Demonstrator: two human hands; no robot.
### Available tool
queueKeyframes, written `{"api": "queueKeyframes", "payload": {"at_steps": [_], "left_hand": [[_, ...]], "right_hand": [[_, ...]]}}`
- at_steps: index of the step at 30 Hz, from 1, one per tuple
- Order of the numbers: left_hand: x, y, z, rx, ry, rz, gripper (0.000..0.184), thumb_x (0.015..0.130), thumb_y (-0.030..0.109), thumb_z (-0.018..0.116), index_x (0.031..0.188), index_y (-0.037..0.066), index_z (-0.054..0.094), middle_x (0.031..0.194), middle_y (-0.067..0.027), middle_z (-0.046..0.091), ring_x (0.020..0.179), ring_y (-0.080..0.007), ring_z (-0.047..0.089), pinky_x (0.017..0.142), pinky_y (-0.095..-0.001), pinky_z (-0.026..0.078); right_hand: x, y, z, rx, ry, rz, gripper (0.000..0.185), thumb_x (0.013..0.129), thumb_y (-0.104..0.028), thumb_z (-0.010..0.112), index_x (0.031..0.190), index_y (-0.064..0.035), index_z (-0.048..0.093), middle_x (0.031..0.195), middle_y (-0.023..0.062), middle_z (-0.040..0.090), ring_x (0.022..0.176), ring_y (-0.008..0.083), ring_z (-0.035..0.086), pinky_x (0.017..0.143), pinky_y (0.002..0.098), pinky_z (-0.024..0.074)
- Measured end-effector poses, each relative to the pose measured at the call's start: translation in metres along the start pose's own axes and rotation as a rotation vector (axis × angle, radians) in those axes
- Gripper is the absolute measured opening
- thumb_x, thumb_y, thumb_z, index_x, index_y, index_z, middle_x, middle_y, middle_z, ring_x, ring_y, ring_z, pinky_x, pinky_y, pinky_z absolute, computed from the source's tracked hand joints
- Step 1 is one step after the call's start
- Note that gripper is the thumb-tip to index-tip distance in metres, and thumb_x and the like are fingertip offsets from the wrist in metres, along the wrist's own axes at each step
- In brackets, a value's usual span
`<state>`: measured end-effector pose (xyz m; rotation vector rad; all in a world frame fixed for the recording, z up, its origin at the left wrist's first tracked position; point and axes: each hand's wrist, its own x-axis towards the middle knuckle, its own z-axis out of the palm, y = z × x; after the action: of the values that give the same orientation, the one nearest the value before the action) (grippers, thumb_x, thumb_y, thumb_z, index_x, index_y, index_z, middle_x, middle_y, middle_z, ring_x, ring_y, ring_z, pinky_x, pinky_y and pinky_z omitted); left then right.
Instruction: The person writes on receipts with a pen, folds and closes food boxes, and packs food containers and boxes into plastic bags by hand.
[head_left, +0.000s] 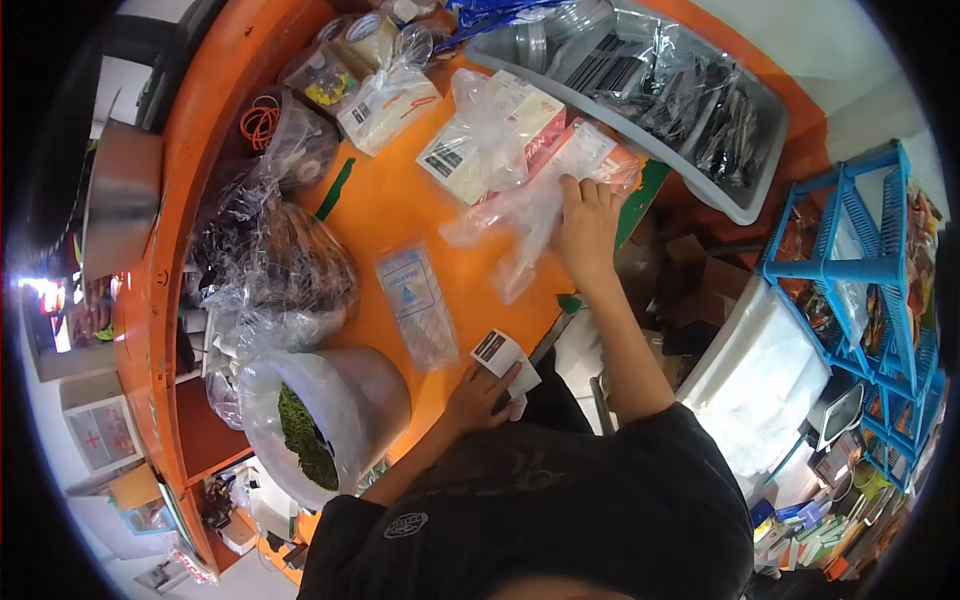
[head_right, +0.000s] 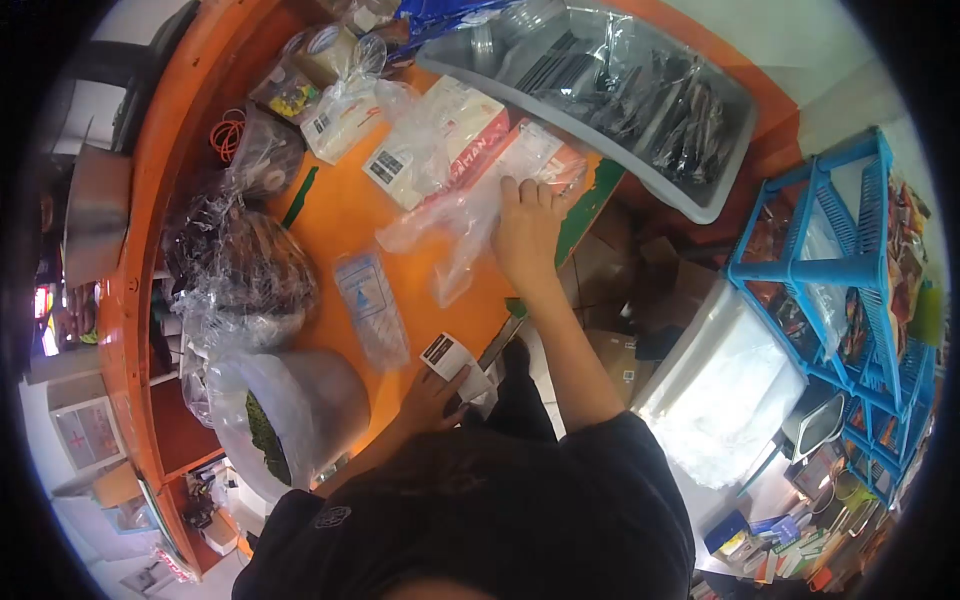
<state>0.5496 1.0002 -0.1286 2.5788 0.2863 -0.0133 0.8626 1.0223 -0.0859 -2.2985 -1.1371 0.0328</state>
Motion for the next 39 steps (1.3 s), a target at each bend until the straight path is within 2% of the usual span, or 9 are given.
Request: {"api": "queueKeyframes", "payload": {"at_steps": [3, 6, 10, 17, 21, 24, 29, 31, 39], "left_hand": [[0.002, 0.002, -0.005, 0.01, -0.016, 0.005, 0.076, 0.073, 0.032, 0.069, 0.139, 0.007, 0.041, 0.127, -0.0162, 0.053, 0.121, -0.0308, 0.048, 0.105, -0.0465, 0.03], [0.004, 0.002, -0.006, 0.018, 0.014, 0.014, 0.076, 0.072, 0.031, 0.069, 0.139, 0.008, 0.041, 0.126, -0.0162, 0.054, 0.119, -0.0308, 0.049, 0.105, -0.0457, 0.031], [0.004, 0.002, -0.005, 0.002, 0.02, -0.003, 0.076, 0.071, 0.031, 0.069, 0.138, 0.008, 0.042, 0.125, -0.016, 0.054, 0.119, -0.0303, 0.049, 0.105, -0.0447, 0.032], [0.003, 0.0, -0.008, -0.034, 0.025, 0.013, 0.078, 0.069, 0.028, 0.069, 0.139, 0.007, 0.041, 0.123, -0.0157, 0.054, 0.119, -0.0309, 0.048, 0.105, -0.0453, 0.032], [0.0, -0.001, -0.008, -0.036, 0.017, 0.015, 0.08, 0.067, 0.027, 0.069, 0.139, 0.007, 0.04, 0.127, -0.0153, 0.052, 0.122, -0.0314, 0.046, 0.105, -0.046, 0.031], [-0.001, -0.005, -0.002, -0.064, 0.004, 0.003, 0.08, 0.067, 0.027, 0.07, 0.139, 0.007, 0.04, 0.129, -0.015, 0.051, 0.124, -0.0317, 0.044, 0.106, -0.0458, 0.03], [-0.002, -0.006, -0.001, -0.07, 0.003, -0.014, 0.081, 0.069, 0.026, 0.069, 0.141, 0.01, 0.038, 0.131, -0.0127, 0.05, 0.12, -0.0301, 0.049, 0.102, -0.0423, 0.037], [-0.004, -0.004, -0.002, -0.142, -0.044, -0.071, 0.08, 0.072, 0.023, 0.067, 0.144, 0.014, 0.034, 0.131, -0.0124, 0.05, 0.114, -0.0292, 0.053, 0.094, -0.0389, 0.046], [-0.01, -0.007, 0.008, -0.208, -0.08, -0.11, 0.078, 0.07, 0.024, 0.071, 0.141, 0.014, 0.04, 0.138, -0.012, 0.046, 0.118, -0.032, 0.052, 0.091, -0.0384, 0.049]], "right_hand": [[0.011, 0.005, -0.01, -0.157, 0.222, -0.115, 0.039, 0.068, -0.002, 0.058, 0.106, -0.0052, 0.06, 0.115, 0.0186, 0.053, 0.115, 0.0354, 0.045, 0.102, 0.0458, 0.0311], [0.03, 0.039, -0.011, 0.203, 0.044, -0.351, 0.036, 0.066, -0.002, 0.058, 0.102, -0.0064, 0.061, 0.115, 0.0178, 0.054, 0.118, 0.0351, 0.045, 0.101, 0.0431, 0.0331], [0.039, 0.052, -0.011, 0.153, 0.03, -0.453, 0.036, 0.067, -0.003, 0.059, 0.103, 0.0011, 0.055, 0.106, 0.0187, 0.056, 0.106, 0.0368, 0.051, 0.09, 0.0435, 0.0416], [0.009, -0.01, -0.038, 0.045, -0.096, -0.248, 0.02, 0.077, -0.008, 0.061, 0.092, 0.0016, 0.052, 0.085, 0.0211, 0.06, 0.075, 0.0407, 0.061, 0.063, 0.0469, 0.0467], [-0.036, -0.023, -0.045, 0.264, -0.241, -0.103, 0.031, 0.077, -0.01, 0.066, 0.102, 0.0036, 0.055, 0.084, 0.0221, 0.061, 0.075, 0.0408, 0.061, 0.064, 0.0443, 0.0476], [-0.076, -0.033, -0.038, 0.514, -0.348, 0.025, 0.026, 0.073, -0.01, 0.068, 0.087, 0.0042, 0.051, 0.081, 0.0213, 0.057, 0.07, 0.0385, 0.058, 0.064, 0.0435, 0.0463], [-0.113, -0.038, -0.031, 0.078, -0.213, -0.235, 0.058, 0.071, -0.015, 0.07, 0.127, -0.0103, 0.054, 0.131, 0.016, 0.044, 0.116, 0.0382, 0.039, 0.095, 0.0488, 0.0334], [-0.118, -0.035, -0.027, 0.053, -0.217, -0.265, 0.055, 0.072, -0.015, 0.069, 0.126, -0.0104, 0.055, 0.133, 0.0149, 0.044, 0.117, 0.0375, 0.04, 0.095, 0.0492, 0.0336], [-0.128, -0.036, -0.019, -0.143, -0.276, -0.268, 0.055, 0.08, -0.019, 0.063, 0.133, -0.0175, 0.051, 0.14, 0.0114, 0.039, 0.126, 0.0374, 0.032, 0.099, 0.0505, 0.0246]]}}
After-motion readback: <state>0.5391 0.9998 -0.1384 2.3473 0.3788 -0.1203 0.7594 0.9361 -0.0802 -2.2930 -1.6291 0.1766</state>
